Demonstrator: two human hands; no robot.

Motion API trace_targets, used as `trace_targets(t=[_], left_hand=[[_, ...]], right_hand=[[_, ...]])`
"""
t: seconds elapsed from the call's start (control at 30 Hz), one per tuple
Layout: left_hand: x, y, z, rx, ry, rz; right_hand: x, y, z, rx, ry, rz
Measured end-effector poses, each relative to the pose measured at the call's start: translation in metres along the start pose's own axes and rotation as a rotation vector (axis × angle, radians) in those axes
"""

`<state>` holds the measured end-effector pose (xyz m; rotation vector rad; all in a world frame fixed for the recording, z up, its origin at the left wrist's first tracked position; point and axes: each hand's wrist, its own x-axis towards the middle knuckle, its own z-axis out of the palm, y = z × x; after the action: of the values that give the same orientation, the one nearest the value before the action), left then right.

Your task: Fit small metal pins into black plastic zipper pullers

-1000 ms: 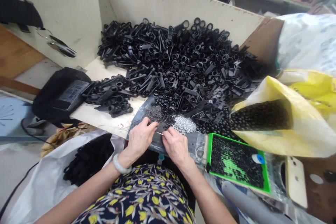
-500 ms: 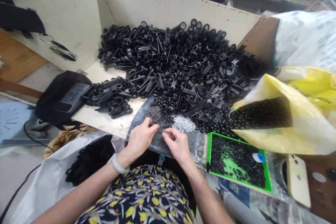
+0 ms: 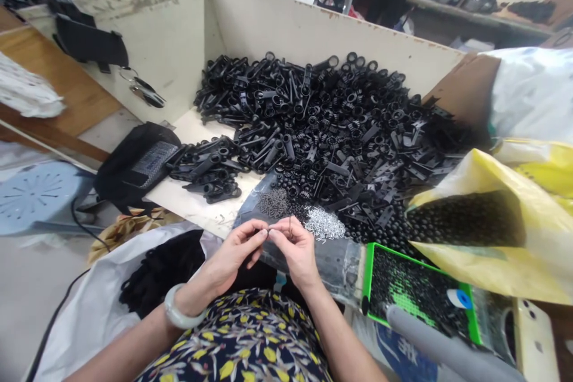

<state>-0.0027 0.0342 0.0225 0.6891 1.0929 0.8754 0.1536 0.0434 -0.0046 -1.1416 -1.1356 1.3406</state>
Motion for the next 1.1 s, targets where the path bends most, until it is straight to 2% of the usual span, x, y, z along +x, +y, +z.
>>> trace_targets(t=[0.33,0.5,0.67,0.77,0.97,1.1], left_hand=[[-0.002,-0.009,-0.006,-0.036,0.033,-0.033],[-0.006,-0.004,-0.002,-0.237,0.017,-0.158],[-0.009,-0.005,0.0,-0.309,0.007,-0.258],[-0.011,-0.004,0.001,-0.294,-0.01,-0.251],[-0.016,0.004,0.0,-0.249,-0.087,-0.167],[-0.017,0.002,-0.004,-0.194,-0.059,-0.135]], right_hand=[[-0.003,-0.005,-0.005,-0.337,-0.038,-0.235],[-0.005,-0.008,-0.014,-0.589,-0.111,-0.484],[-0.004,-0.005,-0.021,-0.722,-0.153,-0.604],[-0.006,-0.006,-0.021,-0.731,-0.14,-0.607],[-0.007,-0.011,-0.025,-0.65,0.005,-0.415],[-0.011,-0.008,-0.028,-0.622,-0.041,-0.396]])
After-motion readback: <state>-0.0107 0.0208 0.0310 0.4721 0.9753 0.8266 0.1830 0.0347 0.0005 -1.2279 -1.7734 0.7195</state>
